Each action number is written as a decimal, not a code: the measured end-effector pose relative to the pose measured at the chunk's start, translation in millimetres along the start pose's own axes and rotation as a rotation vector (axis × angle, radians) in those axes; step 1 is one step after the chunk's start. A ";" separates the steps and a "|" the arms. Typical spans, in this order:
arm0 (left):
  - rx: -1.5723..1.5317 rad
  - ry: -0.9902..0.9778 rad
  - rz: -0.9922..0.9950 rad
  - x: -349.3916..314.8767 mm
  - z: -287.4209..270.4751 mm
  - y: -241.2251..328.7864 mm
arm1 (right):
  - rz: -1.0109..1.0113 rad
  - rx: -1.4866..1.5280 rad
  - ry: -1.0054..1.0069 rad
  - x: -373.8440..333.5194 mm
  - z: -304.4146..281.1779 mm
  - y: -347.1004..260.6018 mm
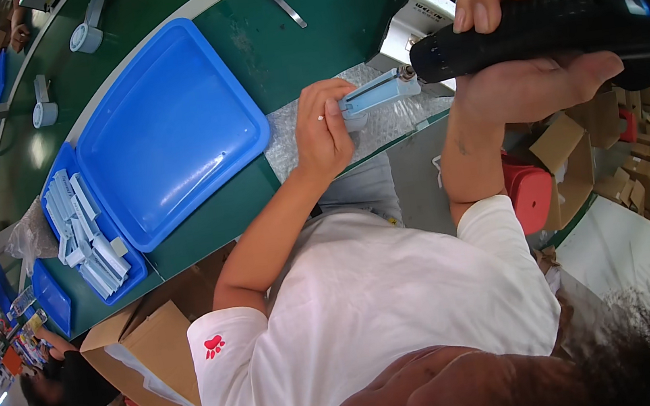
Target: The person uses a handheld power tool to work on small white plastic components at a green workbench. They pick up individual parts from a blue tray, apply the tool to them, and place the finished items onto the table surface. The process is repetitive, involving handling the parts one at a time.
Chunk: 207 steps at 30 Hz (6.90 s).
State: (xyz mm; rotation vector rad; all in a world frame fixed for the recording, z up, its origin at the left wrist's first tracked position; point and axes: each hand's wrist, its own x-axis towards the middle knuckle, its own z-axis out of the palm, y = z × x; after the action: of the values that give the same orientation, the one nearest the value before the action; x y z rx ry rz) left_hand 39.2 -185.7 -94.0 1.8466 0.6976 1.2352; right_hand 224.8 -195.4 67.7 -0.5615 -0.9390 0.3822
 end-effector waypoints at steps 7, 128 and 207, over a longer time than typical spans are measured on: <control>0.047 -0.031 0.043 -1.7 -3.2 3.0 | 0.158 -0.069 0.112 -16.8 15.7 -8.1; -0.998 0.066 -0.807 52.9 -84.3 48.7 | 0.234 -0.045 0.021 46.8 -14.7 -24.8; 0.064 0.077 -0.053 -16.5 -13.9 -2.0 | -0.437 -0.393 -0.069 46.4 -1.2 -17.7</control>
State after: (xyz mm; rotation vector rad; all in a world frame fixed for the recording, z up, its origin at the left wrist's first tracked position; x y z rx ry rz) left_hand 20.1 -193.2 -100.8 1.8280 0.8318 1.2677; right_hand 252.1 -184.8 107.9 -0.6801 -1.1807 -0.1827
